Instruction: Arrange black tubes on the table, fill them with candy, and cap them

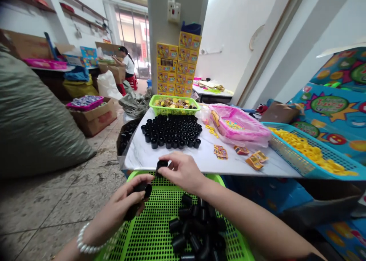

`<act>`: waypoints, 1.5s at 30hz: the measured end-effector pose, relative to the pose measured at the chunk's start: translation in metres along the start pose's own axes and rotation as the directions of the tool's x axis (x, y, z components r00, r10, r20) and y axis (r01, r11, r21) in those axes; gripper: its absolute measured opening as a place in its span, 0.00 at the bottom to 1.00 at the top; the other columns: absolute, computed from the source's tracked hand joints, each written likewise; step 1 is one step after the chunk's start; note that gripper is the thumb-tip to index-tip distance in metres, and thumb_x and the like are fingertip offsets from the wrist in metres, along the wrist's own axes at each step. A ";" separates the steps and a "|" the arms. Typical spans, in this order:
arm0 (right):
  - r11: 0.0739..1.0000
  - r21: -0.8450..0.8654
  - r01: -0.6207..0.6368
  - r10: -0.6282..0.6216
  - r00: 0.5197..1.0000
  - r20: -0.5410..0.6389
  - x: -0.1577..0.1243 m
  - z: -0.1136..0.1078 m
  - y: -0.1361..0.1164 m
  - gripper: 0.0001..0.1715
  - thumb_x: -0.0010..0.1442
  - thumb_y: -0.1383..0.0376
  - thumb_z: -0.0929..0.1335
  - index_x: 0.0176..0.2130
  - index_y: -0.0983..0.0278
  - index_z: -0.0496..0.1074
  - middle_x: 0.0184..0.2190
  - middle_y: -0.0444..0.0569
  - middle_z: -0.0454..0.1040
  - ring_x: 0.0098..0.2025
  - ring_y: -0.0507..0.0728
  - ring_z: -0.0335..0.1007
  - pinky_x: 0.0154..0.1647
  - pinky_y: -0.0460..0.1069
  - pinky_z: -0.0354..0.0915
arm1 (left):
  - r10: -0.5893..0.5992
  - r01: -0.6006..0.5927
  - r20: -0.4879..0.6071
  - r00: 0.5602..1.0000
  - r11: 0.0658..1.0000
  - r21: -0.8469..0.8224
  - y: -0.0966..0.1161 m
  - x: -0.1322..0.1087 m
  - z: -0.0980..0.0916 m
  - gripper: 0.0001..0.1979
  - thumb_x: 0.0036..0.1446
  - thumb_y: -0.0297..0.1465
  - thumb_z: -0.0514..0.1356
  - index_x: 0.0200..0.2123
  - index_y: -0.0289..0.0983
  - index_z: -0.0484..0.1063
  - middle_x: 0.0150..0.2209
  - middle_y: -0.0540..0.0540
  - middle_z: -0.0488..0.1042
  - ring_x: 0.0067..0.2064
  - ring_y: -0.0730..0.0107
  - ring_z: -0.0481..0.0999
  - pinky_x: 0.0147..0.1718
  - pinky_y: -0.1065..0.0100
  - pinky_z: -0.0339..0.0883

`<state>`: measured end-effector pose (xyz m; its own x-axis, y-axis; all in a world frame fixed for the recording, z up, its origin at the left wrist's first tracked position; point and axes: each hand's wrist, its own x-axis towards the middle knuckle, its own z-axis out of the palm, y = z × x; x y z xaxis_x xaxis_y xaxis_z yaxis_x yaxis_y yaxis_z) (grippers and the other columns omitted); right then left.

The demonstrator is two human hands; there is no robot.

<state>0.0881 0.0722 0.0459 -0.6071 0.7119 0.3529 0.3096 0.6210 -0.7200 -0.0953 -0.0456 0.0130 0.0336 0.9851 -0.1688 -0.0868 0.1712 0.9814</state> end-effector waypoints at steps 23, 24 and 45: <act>0.696 -0.636 0.333 -0.393 0.918 0.051 0.034 0.030 0.053 0.11 0.64 0.65 0.65 0.42 0.64 0.76 0.44 0.54 0.75 0.44 0.58 0.71 0.46 0.52 0.68 | 0.336 -0.139 -0.320 0.886 0.849 0.509 0.029 0.106 -0.065 0.08 0.37 0.37 0.68 0.20 0.39 0.76 0.22 0.49 0.75 0.25 0.66 0.72 0.27 0.67 0.64; 0.694 -0.633 0.343 -0.397 0.916 0.061 0.030 0.030 0.051 0.11 0.65 0.65 0.64 0.41 0.64 0.76 0.43 0.53 0.75 0.43 0.58 0.71 0.45 0.52 0.68 | 0.360 -0.143 -0.297 0.885 0.815 0.562 0.031 0.109 -0.065 0.06 0.36 0.35 0.68 0.19 0.40 0.75 0.23 0.49 0.75 0.27 0.65 0.73 0.31 0.66 0.66; 0.974 -0.214 0.069 -0.100 0.985 -0.140 0.025 0.029 0.041 0.21 0.57 0.71 0.67 0.51 0.66 0.69 0.44 0.53 0.70 0.41 0.55 0.70 0.45 0.50 0.69 | 0.595 -0.225 -0.202 0.778 0.564 0.795 0.014 0.123 -0.068 0.22 0.48 0.30 0.61 0.48 0.37 0.68 0.46 0.43 0.68 0.48 0.62 0.71 0.51 0.62 0.66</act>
<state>0.0642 0.1059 0.0079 -0.5269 0.6848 0.5034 0.4166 0.7243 -0.5493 -0.1603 0.0788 -0.0003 -0.2270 0.8716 0.4346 0.7350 -0.1395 0.6635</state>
